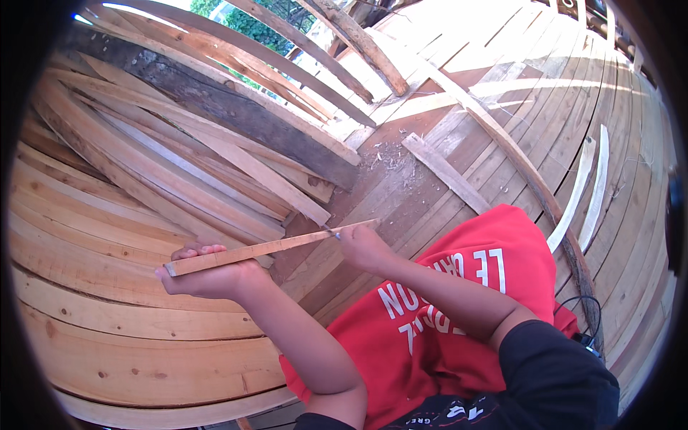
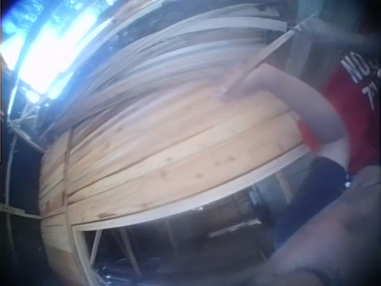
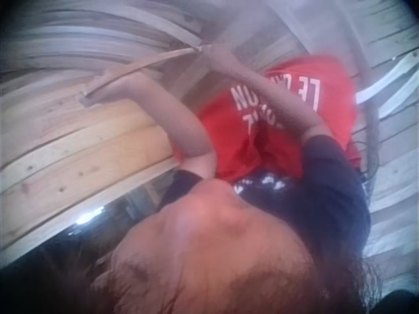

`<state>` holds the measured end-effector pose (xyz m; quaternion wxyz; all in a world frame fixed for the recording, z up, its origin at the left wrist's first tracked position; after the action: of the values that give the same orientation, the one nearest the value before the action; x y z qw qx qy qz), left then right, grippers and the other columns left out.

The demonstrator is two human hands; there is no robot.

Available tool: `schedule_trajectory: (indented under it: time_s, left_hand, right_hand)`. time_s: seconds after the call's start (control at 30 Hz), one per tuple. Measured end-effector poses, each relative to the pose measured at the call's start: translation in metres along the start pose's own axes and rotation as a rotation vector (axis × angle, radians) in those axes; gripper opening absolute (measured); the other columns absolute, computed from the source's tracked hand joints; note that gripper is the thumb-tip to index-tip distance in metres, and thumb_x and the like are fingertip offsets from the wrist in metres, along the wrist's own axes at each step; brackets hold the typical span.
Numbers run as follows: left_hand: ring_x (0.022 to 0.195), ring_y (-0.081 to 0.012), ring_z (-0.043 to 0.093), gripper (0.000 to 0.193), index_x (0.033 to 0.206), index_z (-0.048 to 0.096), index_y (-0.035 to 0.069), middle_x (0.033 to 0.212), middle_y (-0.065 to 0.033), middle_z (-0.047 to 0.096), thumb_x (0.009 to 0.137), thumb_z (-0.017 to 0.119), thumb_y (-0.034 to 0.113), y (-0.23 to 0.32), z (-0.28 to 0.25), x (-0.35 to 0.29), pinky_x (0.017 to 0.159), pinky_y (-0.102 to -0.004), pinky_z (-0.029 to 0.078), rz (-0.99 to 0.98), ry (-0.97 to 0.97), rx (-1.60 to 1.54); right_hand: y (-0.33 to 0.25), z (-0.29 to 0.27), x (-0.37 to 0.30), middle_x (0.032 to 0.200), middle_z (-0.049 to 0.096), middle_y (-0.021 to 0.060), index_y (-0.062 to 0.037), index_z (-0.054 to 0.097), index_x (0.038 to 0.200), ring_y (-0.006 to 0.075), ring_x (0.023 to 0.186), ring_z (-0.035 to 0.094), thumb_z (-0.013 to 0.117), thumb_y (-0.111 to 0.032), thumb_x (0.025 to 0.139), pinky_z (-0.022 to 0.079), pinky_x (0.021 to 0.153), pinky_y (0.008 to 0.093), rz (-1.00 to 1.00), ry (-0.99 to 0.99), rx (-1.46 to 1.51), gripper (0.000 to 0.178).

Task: The person sits on the floor of a wooden structure and carves a small piece of wood using a knife. They hold the wood in their left hand and use the knife in their right hand to shave off thin layers, shaping the wood into a pointed form.

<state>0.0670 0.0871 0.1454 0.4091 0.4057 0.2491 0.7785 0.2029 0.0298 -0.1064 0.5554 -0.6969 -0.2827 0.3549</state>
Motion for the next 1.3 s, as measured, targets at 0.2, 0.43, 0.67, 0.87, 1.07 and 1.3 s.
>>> schedule_trajectory:
  time_s: [0.2,0.43,0.67,0.87,1.07,1.3]
  left_hand:
    - [0.047,-0.0108,0.030,0.044,0.064,0.032,0.018,0.059,0.0015,0.031,0.092,0.039,0.051,-0.001,0.006,-0.001,0.047,-0.0237,0.027,-0.046,-0.009,-0.022]
    - [0.047,-0.0114,0.029,0.041,0.062,0.030,0.018,0.060,0.0009,0.034,0.090,0.040,0.046,0.002,-0.012,0.010,0.049,-0.0247,0.027,0.006,0.011,-0.035]
    - [0.043,-0.0094,0.035,0.052,0.060,0.039,0.016,0.052,0.0012,0.034,0.095,0.036,0.054,-0.004,-0.017,0.019,0.040,-0.0212,0.029,-0.079,-0.107,-0.125]
    - [0.043,-0.0113,0.038,0.054,0.063,0.049,0.011,0.050,-0.0014,0.042,0.096,0.035,0.052,-0.016,-0.074,0.057,0.040,-0.0215,0.031,-0.084,-0.537,-0.425]
    - [0.046,-0.0130,0.039,0.053,0.064,0.049,0.011,0.052,-0.0027,0.044,0.095,0.036,0.052,-0.026,-0.125,0.076,0.043,-0.0250,0.033,-0.155,-0.548,-0.528]
    - [0.053,-0.0121,0.041,0.044,0.069,0.049,0.011,0.056,-0.0024,0.047,0.094,0.041,0.046,-0.027,-0.163,0.086,0.051,-0.0252,0.036,-0.148,-0.725,-0.673]
  right_hand:
    - [0.099,-0.005,0.044,0.098,0.066,0.0312,0.0091,0.064,0.100,0.0470,0.098,0.063,0.035,-0.028,0.096,0.049,0.089,0.0515,0.151,0.154,-0.198,0.048]
    - [0.026,0.015,0.010,0.101,0.065,0.0314,0.0091,0.065,0.100,0.0469,0.099,0.063,0.031,-0.032,0.098,0.047,0.093,0.0528,0.083,0.056,-0.045,0.053]
    - [0.138,-0.006,0.052,0.098,0.062,0.0371,0.0117,0.063,0.095,0.0515,0.101,0.059,0.030,-0.036,0.096,0.045,0.094,0.0528,0.202,0.278,-0.130,0.058]
    - [0.026,0.045,0.000,0.104,0.061,0.0360,0.0081,0.062,0.101,0.0509,0.103,0.059,0.031,-0.031,0.097,0.046,0.093,0.0540,0.002,-0.065,-0.223,0.051]
    - [0.085,0.038,0.024,0.097,0.063,0.0340,0.0057,0.060,0.094,0.0506,0.098,0.060,0.033,-0.031,0.097,0.046,0.089,0.0558,0.061,0.051,-0.341,0.046]
    - [0.044,0.083,0.000,0.096,0.064,0.0322,0.0048,0.061,0.099,0.0510,0.095,0.061,0.033,-0.031,0.097,0.048,0.088,0.0558,-0.017,-0.134,-0.490,0.045]
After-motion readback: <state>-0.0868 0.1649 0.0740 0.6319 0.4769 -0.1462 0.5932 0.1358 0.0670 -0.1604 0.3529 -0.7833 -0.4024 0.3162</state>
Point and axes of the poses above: each hand's wrist, its own x-axis towards the middle knuckle, its own z-axis out of the palm, y = z × x, the point moved 7 cm from there along x, towards the middle knuckle
